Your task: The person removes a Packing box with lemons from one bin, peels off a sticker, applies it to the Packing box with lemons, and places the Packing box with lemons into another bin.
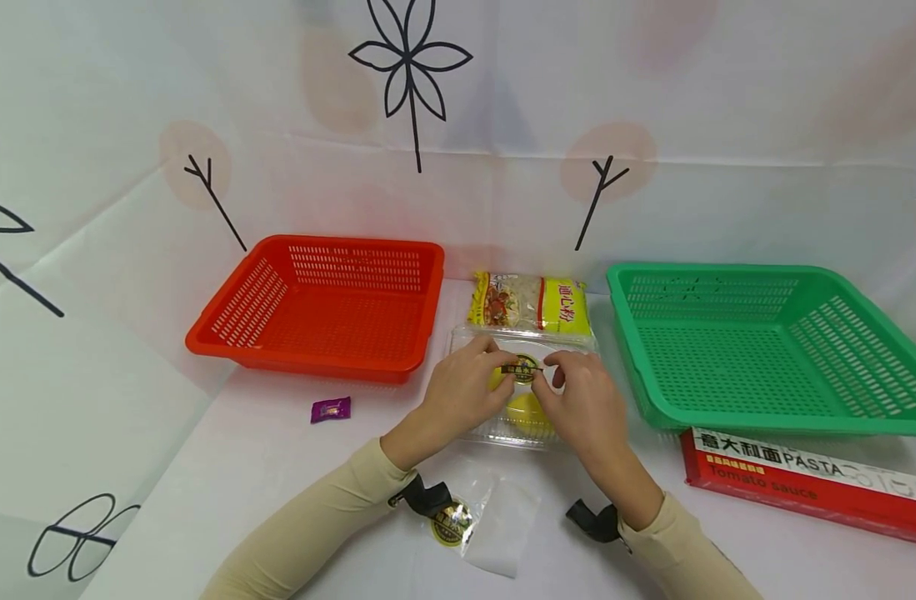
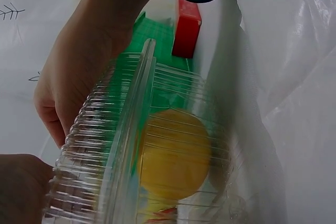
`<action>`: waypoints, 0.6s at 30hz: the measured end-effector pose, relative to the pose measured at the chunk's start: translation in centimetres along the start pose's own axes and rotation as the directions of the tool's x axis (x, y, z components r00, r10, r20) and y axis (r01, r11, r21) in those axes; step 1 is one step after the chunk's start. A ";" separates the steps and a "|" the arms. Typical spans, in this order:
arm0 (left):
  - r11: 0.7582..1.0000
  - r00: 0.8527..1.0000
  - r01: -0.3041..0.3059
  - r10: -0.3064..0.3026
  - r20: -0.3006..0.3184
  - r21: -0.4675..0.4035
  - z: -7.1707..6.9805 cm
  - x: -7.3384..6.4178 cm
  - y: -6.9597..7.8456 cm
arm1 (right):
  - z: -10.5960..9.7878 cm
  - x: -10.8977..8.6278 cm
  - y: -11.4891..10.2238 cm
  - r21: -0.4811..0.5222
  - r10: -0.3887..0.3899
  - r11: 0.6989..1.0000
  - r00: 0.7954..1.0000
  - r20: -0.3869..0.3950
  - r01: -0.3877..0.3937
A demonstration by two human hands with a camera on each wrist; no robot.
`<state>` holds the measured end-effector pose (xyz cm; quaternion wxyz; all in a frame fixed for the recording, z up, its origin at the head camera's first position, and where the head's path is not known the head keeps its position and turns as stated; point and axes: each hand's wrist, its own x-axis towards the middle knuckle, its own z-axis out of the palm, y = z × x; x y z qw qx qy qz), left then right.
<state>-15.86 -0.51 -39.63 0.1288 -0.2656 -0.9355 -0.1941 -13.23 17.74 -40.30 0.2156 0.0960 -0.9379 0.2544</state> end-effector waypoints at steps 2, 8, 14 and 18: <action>1.000 1.000 -0.023 0.023 0.007 0.002 0.0 0.0 0.0 | 0.1 -0.1 0.1 0.017 -0.043 0.999 0.999 -0.028 0.044; 0.996 0.995 -0.090 0.089 0.050 0.004 -0.4 0.2 -0.4 | 0.6 0.0 0.8 0.085 -0.313 0.943 0.945 -0.093 0.321; 0.992 0.989 -0.094 0.102 0.107 -0.079 -1.0 0.4 -1.0 | 0.8 0.2 1.1 0.103 -0.413 0.904 0.909 -0.053 0.416; 0.992 0.989 -0.096 0.103 0.104 -0.077 -1.0 0.4 -1.1 | 0.7 0.1 1.0 0.091 -0.382 0.920 0.924 -0.001 0.380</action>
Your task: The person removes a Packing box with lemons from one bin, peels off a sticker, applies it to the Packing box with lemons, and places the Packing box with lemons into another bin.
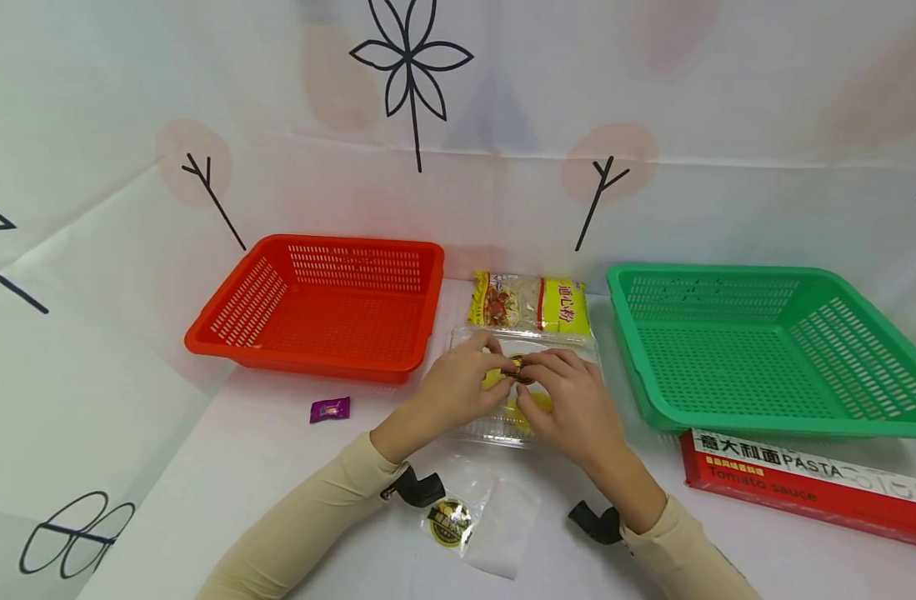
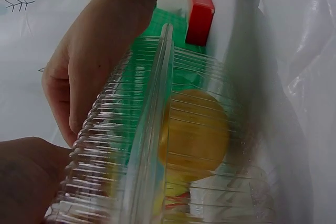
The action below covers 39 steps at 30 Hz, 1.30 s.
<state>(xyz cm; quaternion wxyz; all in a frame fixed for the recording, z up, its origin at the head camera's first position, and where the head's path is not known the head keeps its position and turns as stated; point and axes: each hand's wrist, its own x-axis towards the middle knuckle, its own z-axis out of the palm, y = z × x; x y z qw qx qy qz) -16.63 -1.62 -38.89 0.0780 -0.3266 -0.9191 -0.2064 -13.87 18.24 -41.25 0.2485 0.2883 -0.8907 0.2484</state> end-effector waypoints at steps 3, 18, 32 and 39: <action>0.998 1.000 -0.024 0.023 0.012 0.051 0.0 0.0 0.0 | -0.1 0.0 -0.2 -0.017 0.031 0.999 0.999 0.033 -0.030; 0.973 0.976 -0.177 0.156 0.149 0.144 -0.5 0.4 -0.7 | -0.2 -0.1 0.3 -0.018 -0.038 0.999 0.994 0.098 0.040; 0.941 0.954 -0.299 0.300 0.019 0.156 -0.3 0.2 -1.5 | -0.2 -0.1 0.5 0.066 -0.133 0.988 0.989 -0.061 0.137; 0.921 0.928 -0.359 0.370 -0.045 0.152 0.1 0.3 -1.9 | -0.2 -0.2 0.4 -0.038 -0.066 0.997 0.997 0.034 0.067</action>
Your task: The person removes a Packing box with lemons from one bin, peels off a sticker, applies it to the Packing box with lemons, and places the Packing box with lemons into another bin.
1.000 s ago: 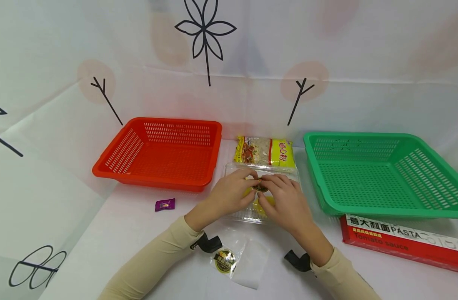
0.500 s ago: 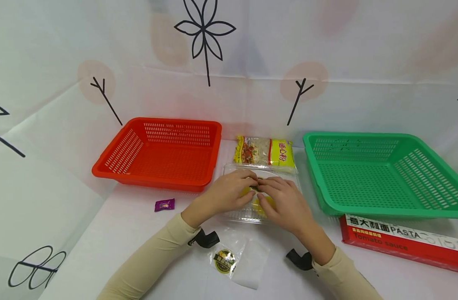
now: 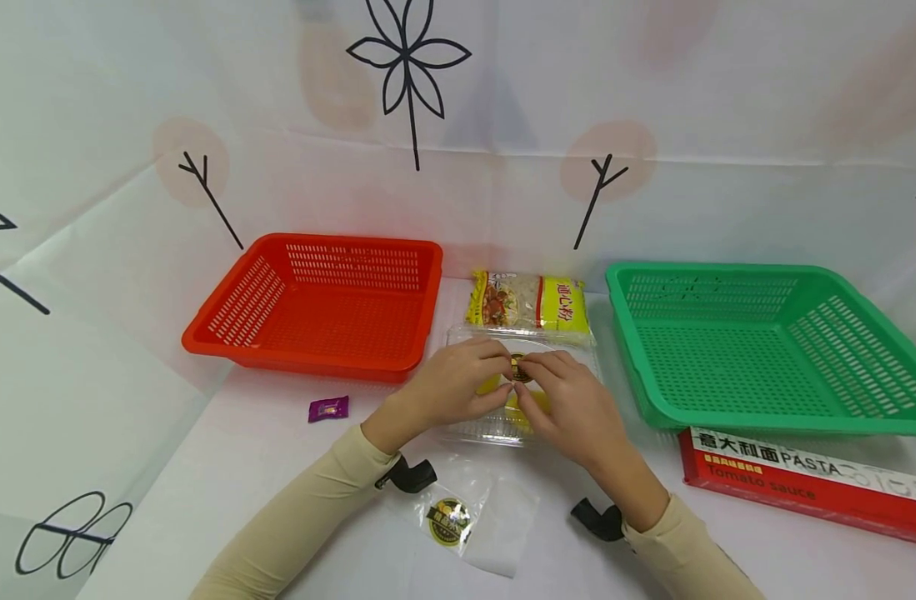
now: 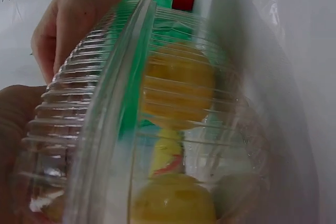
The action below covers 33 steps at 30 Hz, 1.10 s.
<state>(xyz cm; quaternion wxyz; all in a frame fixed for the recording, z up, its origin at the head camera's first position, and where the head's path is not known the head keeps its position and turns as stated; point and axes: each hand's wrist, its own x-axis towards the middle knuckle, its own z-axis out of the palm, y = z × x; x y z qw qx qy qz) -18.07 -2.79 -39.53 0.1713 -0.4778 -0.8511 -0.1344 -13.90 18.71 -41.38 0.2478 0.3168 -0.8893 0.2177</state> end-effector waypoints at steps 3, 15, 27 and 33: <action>0.999 0.999 0.035 -0.035 0.022 -0.004 0.0 0.0 0.0 | -0.1 0.1 -0.1 -0.016 -0.004 1.000 0.998 0.065 0.005; 0.986 0.987 0.154 -0.150 0.057 -0.067 0.2 -0.2 0.0 | -0.4 0.0 0.0 0.025 -0.129 0.992 0.972 0.196 0.127; 0.986 0.991 0.128 -0.123 0.049 -0.109 0.1 -0.2 -0.3 | -0.3 0.0 0.3 0.150 -0.112 0.981 0.992 -0.061 0.120; 0.987 0.993 0.119 -0.116 0.038 -0.111 0.2 -0.2 -0.4 | -0.2 0.1 0.3 0.058 -0.043 0.997 0.999 -0.020 0.044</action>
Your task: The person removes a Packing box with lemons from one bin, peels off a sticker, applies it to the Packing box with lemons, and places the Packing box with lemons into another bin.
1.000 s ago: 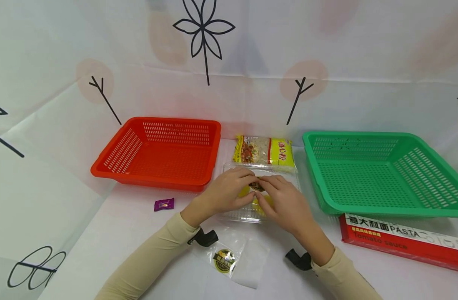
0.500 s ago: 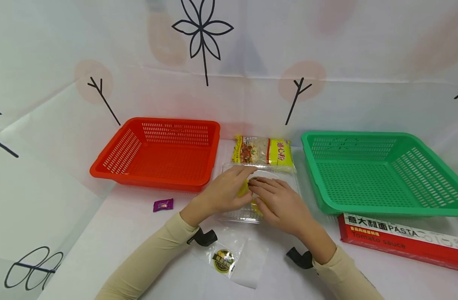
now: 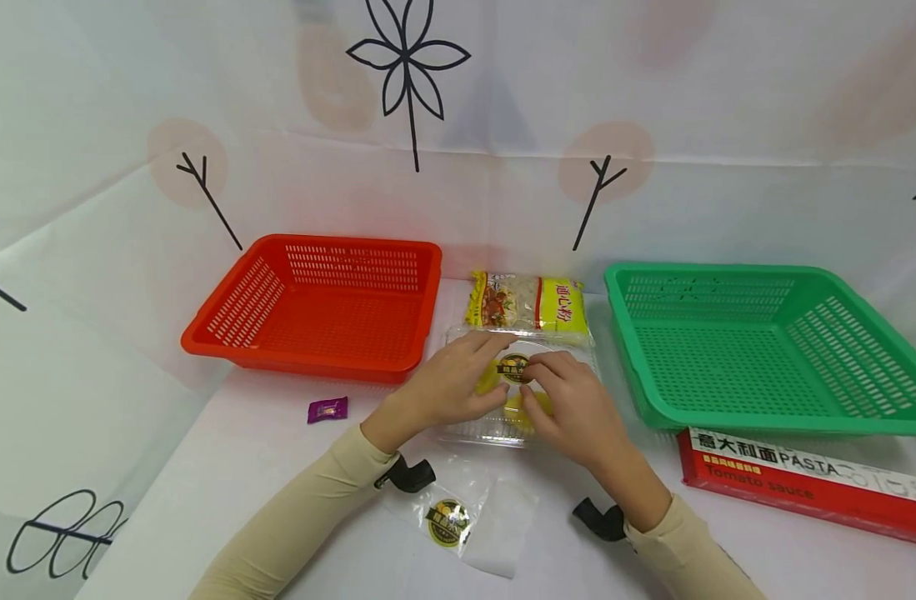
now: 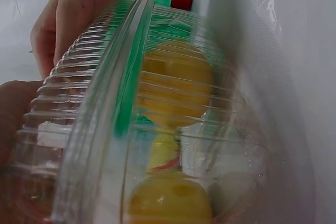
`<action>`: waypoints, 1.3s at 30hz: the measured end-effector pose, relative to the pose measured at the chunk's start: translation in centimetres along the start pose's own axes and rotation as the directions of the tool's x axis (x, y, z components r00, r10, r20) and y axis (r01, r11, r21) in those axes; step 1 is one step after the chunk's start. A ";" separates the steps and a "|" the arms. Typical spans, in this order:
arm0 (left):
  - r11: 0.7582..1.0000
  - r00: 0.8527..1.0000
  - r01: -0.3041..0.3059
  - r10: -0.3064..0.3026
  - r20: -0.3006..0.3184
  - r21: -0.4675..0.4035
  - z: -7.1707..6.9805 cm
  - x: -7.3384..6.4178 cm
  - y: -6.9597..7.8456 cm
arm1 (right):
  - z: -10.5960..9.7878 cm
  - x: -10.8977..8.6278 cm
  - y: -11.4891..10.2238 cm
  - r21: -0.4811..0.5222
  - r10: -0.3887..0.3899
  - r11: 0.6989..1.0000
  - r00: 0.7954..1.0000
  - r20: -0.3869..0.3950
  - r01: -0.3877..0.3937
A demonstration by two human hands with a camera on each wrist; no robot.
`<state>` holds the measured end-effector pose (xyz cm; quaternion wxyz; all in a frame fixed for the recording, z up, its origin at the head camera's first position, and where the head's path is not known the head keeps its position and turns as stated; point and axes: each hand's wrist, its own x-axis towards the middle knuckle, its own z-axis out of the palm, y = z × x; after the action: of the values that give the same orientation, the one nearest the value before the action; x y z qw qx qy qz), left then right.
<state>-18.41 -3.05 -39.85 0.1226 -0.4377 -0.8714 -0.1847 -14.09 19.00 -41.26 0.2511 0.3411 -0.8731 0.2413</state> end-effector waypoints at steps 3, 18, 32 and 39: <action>0.999 1.000 0.029 -0.029 0.006 0.031 0.2 0.0 0.1 | -0.1 0.0 -0.2 -0.052 0.014 0.999 0.995 0.098 -0.009; 0.986 0.986 0.165 -0.164 -0.032 0.019 0.2 -0.3 0.1 | -0.3 0.0 -0.2 0.022 -0.039 0.999 0.973 0.229 0.035; 0.999 0.996 0.043 -0.043 -0.082 -0.001 0.1 -0.5 -0.7 | 0.0 -0.2 0.0 0.057 0.011 0.998 0.992 -0.125 -0.004; 1.000 0.998 -0.016 0.017 -0.062 0.011 0.1 -0.6 -0.9 | -0.3 0.0 -0.4 -0.047 0.087 0.995 0.991 0.103 -0.082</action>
<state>-18.80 -3.90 -40.38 0.1533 -0.4384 -0.8644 -0.1926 -13.78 18.91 -40.94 0.2017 0.3105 -0.9038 0.2147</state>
